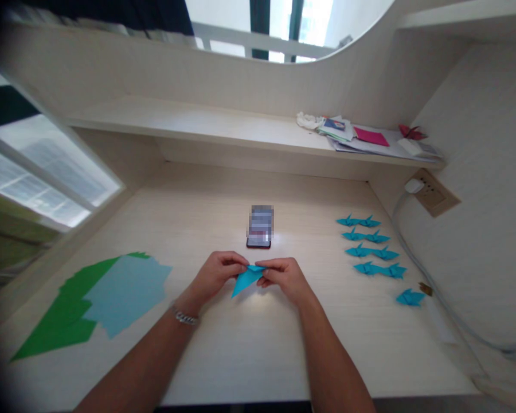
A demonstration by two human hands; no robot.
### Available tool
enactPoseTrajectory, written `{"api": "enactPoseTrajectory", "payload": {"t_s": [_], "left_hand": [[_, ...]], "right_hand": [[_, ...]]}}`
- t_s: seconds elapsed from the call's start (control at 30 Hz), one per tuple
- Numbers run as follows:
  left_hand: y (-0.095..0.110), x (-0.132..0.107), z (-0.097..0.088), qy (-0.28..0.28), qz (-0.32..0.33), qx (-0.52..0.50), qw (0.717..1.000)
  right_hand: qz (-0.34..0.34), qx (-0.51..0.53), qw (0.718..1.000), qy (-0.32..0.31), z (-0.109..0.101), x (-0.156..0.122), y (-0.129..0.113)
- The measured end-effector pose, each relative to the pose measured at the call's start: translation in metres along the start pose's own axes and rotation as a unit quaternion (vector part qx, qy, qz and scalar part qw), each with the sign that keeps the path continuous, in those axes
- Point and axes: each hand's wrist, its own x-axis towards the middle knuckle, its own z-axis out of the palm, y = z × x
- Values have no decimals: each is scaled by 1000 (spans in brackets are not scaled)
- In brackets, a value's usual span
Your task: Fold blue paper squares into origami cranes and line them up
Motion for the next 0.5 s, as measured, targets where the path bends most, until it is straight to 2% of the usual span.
{"api": "enactPoseTrajectory", "payload": {"t_s": [0.1,0.23,0.5], "left_hand": [[0,0,0,-8,20,44,999],[-3,0,2,-34,45,81,995],[-8,4,3,-21,18,34,999]], "right_hand": [[9,5,1000,-3,3,-1,-5],[11,-61,997,52,10,3,-1],[-4,-101,993,68,11,8,5]]}}
